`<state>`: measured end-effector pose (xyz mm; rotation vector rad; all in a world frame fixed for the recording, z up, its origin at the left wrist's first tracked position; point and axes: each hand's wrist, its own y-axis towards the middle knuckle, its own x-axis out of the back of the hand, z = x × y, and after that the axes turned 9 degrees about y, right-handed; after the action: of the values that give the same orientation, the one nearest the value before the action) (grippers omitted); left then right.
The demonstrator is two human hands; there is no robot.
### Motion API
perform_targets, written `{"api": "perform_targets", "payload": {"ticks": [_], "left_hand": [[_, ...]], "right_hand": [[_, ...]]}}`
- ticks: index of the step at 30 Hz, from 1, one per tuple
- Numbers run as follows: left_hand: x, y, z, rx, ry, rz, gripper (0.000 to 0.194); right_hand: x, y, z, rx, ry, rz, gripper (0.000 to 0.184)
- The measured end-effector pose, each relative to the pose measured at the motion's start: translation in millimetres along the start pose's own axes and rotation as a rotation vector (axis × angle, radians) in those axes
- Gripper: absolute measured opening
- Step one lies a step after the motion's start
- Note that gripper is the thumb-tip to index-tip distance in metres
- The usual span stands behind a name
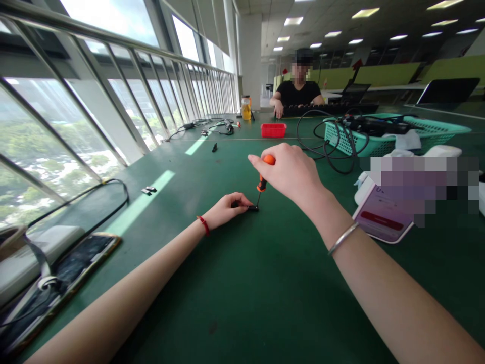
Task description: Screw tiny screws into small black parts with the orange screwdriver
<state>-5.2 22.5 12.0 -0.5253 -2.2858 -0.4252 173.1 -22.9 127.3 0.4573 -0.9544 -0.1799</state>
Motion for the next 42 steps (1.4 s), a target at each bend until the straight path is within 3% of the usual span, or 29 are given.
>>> {"api": "perform_targets", "payload": {"ticks": [4,9,13,21,25,29,32,37,42], "left_hand": [[1.4,-1.0,-0.4,-0.013,-0.010,0.022,0.014],[2.0,-1.6,0.4,-0.028,-0.019,0.025,0.013],[1.5,-0.6,2.8,-0.035,-0.001,0.028,0.014],[0.9,0.0,4.7,-0.047,0.012,0.029,0.014],[1.0,-0.5,4.2,-0.050,0.018,0.022,0.014],[1.7,-1.0,2.7,-0.051,0.015,0.025,0.014],[1.9,-1.1,2.0,-0.050,0.019,0.020,0.014],[1.9,-1.0,2.3,-0.048,0.024,0.020,0.013],[1.4,-0.4,3.3,-0.045,0.018,0.020,0.013]], "right_hand": [[-1.2,0.5,-0.9,0.019,0.007,0.004,0.016],[-1.8,0.1,-0.6,-0.007,-0.026,0.023,0.037],[-1.6,1.1,-0.6,-0.006,-0.010,0.002,0.019],[-2.9,0.9,0.6,0.007,-0.026,0.014,0.036],[-2.7,0.7,0.8,0.003,-0.003,-0.006,0.016],[-2.9,0.1,2.0,-0.006,-0.021,-0.011,0.021],[-3.1,-0.3,2.7,-0.048,-0.048,-0.025,0.036],[-3.3,1.2,0.5,-0.032,-0.002,-0.030,0.016],[-3.6,1.5,-0.1,-0.041,-0.014,-0.012,0.031]]}}
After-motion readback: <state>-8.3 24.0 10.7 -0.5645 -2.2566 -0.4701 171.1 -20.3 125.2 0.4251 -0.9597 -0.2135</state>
